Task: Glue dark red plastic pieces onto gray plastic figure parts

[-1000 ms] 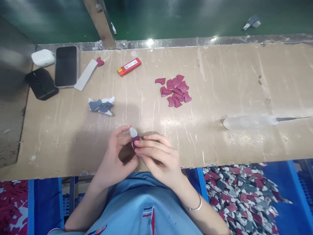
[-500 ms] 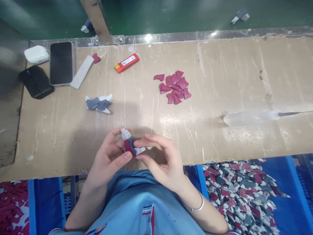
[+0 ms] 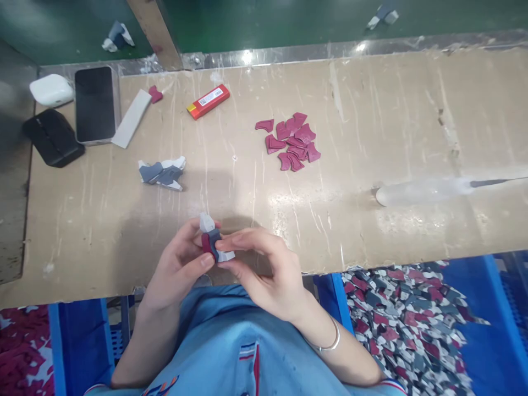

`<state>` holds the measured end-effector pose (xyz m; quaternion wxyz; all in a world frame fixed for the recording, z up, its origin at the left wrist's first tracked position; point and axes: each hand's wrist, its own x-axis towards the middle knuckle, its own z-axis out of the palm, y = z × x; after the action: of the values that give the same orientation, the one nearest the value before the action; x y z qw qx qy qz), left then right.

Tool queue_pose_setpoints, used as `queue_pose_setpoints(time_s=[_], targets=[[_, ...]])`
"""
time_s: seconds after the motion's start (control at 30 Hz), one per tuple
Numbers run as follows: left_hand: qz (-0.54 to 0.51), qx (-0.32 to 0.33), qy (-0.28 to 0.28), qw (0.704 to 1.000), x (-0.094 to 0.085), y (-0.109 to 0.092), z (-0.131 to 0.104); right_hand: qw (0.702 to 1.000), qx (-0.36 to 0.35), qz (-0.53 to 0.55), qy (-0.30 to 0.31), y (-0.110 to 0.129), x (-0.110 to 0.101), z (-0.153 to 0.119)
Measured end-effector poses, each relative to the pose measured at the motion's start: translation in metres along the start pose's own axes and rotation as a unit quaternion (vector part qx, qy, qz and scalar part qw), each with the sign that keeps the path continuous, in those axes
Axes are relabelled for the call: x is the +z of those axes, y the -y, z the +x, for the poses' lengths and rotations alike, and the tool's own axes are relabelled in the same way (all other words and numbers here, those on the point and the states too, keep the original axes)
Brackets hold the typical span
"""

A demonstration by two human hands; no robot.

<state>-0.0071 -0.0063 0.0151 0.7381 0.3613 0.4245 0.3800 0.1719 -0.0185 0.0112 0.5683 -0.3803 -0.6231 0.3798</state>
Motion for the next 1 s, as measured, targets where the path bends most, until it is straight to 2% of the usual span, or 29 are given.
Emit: queue_pose_setpoints(time_s=[0.37,0.53,0.63,0.7,0.87,1.0], targets=[[0.007,0.038,-0.006,0.999,0.004,-0.002,0.004,0.999,-0.016,-0.041,0.02,0.0,0.0,-0.002],[-0.006,0.019,0.003,1.0,0.005,-0.002,0.003,0.999,-0.03,-0.023,-0.029,-0.005,0.003,-0.006],[-0.003,0.034,-0.009,0.999,0.005,-0.002,0.001,0.998,-0.031,-0.01,-0.054,-0.008,0.007,-0.008],[0.036,0.062,-0.036,0.997,0.006,-0.002,-0.001,0.998,-0.014,0.011,-0.064,-0.01,0.008,-0.009],[0.152,0.165,-0.08,0.971,0.009,-0.002,-0.004,0.993,0.095,0.04,-0.051,-0.01,0.005,-0.007],[0.115,0.168,-0.099,0.974,0.012,0.0,-0.004,0.992,0.112,0.044,-0.048,-0.009,0.004,-0.007]])
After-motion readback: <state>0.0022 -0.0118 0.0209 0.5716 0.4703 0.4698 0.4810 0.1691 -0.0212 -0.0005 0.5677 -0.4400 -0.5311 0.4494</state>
